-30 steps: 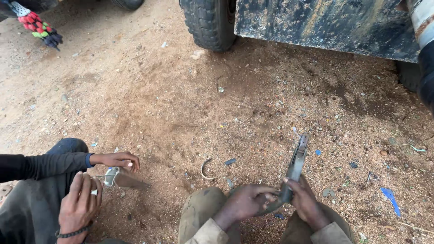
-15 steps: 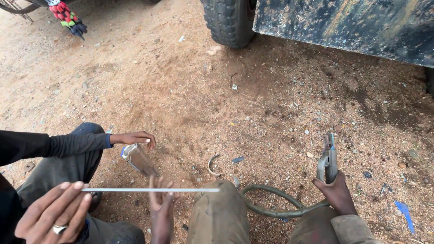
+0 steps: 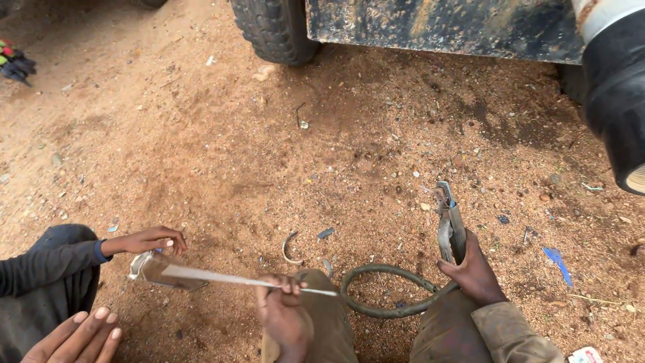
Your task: Weld metal parts together on a large vehicle or piece of machinery.
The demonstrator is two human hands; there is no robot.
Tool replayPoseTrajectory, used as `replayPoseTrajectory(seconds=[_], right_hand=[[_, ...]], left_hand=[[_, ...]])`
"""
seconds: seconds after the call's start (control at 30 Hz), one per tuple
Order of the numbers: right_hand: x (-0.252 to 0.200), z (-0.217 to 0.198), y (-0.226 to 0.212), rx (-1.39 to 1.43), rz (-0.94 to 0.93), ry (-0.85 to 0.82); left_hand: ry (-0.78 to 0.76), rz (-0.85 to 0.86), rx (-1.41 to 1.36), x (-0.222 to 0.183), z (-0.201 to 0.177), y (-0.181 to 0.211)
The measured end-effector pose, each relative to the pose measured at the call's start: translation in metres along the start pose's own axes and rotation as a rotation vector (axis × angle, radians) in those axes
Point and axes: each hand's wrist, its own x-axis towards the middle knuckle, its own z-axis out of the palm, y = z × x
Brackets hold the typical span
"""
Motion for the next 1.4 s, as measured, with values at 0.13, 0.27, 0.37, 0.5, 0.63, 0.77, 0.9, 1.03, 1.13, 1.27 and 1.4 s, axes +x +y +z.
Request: replayPoseTrajectory(seconds=[0.13,0.27,0.37,0.5,0.63,0.77,0.9,1.03,1.13,1.27,1.4], right_hand=[[-0.021,-0.007,-0.038,-0.045,-0.012,0.021],[-0.025,-0.005,-0.061,-0.237,0.042,-0.045],[-0.034,-0.014,-0.093,-0.307,0.229,-0.044],[-0.019,-0.018,-0.043,-0.087,0.269,0.064],[-0.015,-0.017,-0.019,0.061,0.108,0.068],[-0.03,-0.021,-0.041,0.086,0.068,-0.066],[-0.042,-0.014,-0.05,0.006,-0.022,-0.179],[-0.052,-0.005,-0.07,-0.051,-0.043,-0.21],[-0.061,-0.002,-0.091,-0.22,0.008,-0.237],[-0.065,0.008,-0.081,-0.379,0.089,-0.304],[-0.07,0.016,-0.069,-0.234,-0.071,-0.193]], left_hand=[[0.211,-0.622,0.491,0.0,0.028,-0.065],[-0.478,-0.854,0.784,0.015,0.077,-0.09],[-0.498,-0.826,0.775,0.04,0.107,-0.095],[-0.307,-0.909,0.652,0.074,0.102,-0.09],[-0.404,-0.905,0.798,0.082,0.066,-0.071],[-0.52,-0.72,0.838,0.099,0.027,-0.052],[-0.535,-0.623,0.623,0.109,0.024,-0.024],[-0.285,-0.684,0.274,0.11,0.078,0.005],[-0.151,-0.601,-0.021,0.104,0.092,-0.004],[-0.111,-0.531,-0.168,0.098,0.098,-0.017],[-0.121,-0.521,-0.139,0.094,0.093,-0.019]])
